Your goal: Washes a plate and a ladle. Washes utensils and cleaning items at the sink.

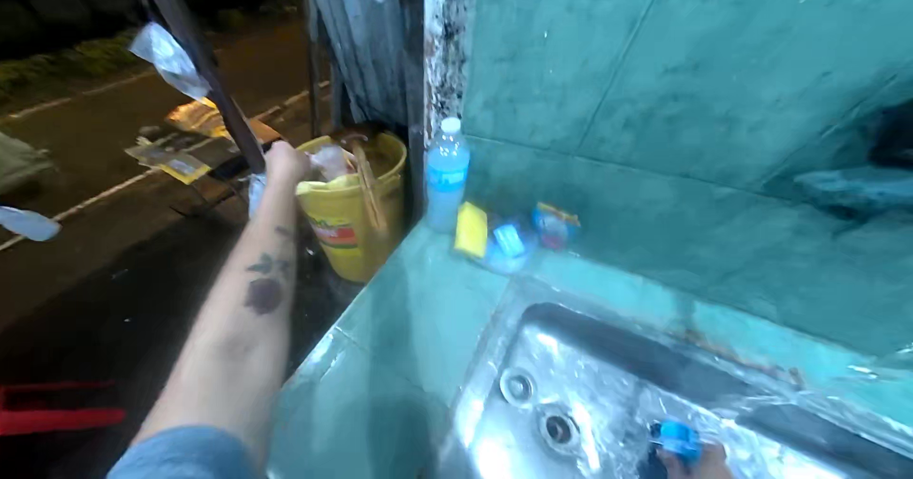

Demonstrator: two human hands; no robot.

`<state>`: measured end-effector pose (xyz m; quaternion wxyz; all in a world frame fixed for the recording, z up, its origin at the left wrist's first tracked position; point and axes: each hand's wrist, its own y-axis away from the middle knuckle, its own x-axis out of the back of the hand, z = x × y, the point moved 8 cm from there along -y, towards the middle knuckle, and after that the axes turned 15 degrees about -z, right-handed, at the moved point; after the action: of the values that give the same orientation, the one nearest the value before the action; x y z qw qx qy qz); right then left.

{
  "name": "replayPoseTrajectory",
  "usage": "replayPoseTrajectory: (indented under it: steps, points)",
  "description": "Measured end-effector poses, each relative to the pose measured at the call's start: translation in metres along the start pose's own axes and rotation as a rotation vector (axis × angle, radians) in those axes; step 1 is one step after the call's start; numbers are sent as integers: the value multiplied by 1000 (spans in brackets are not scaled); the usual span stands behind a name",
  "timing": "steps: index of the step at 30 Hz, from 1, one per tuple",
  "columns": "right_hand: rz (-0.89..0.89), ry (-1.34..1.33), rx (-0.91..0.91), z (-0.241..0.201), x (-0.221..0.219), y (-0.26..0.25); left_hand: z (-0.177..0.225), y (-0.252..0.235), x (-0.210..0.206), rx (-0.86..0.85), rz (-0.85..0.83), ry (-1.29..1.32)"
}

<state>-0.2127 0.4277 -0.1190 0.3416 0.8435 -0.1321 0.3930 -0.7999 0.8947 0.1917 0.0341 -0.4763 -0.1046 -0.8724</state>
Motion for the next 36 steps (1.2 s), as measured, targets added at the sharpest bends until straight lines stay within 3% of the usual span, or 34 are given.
replayPoseTrajectory:
  steps: [3,7,10,12,14,16,20,22,26,29,32,34,36]
  points:
    - [-32,62,-41,-34,-24,5,-9,16,-44,-178,-102,-17]
    - [-327,18,268,-126,-59,-5,-40,70,-129,-372,-355,-139]
    - [-30,-24,331,-146,25,-15,-79,124,-153,-471,-416,-226]
    - [144,29,184,-129,89,-35,-116,155,-160,-508,-428,-285]
    - [162,94,57,-120,115,-64,-143,175,-168,-505,-479,-338]
    - [126,164,104,-160,102,-83,-154,185,-182,-462,-552,-379]
    - [-71,292,337,-280,27,-85,-146,197,-195,-351,-576,-538]
    - [-180,388,435,-307,1,-68,-145,201,-196,-311,-587,-614]
    - [-521,397,596,-302,4,-43,-139,205,-200,-303,-591,-653]
    - [-420,399,556,-315,13,-64,-138,207,-201,-272,-602,-705]
    - [-402,500,624,-327,-20,-33,-137,207,-200,-232,-600,-760]
    - [-491,530,678,-305,-34,7,-125,211,-199,-220,-606,-783]
    - [-604,494,664,-270,-24,19,-86,214,-200,-352,-507,-679]
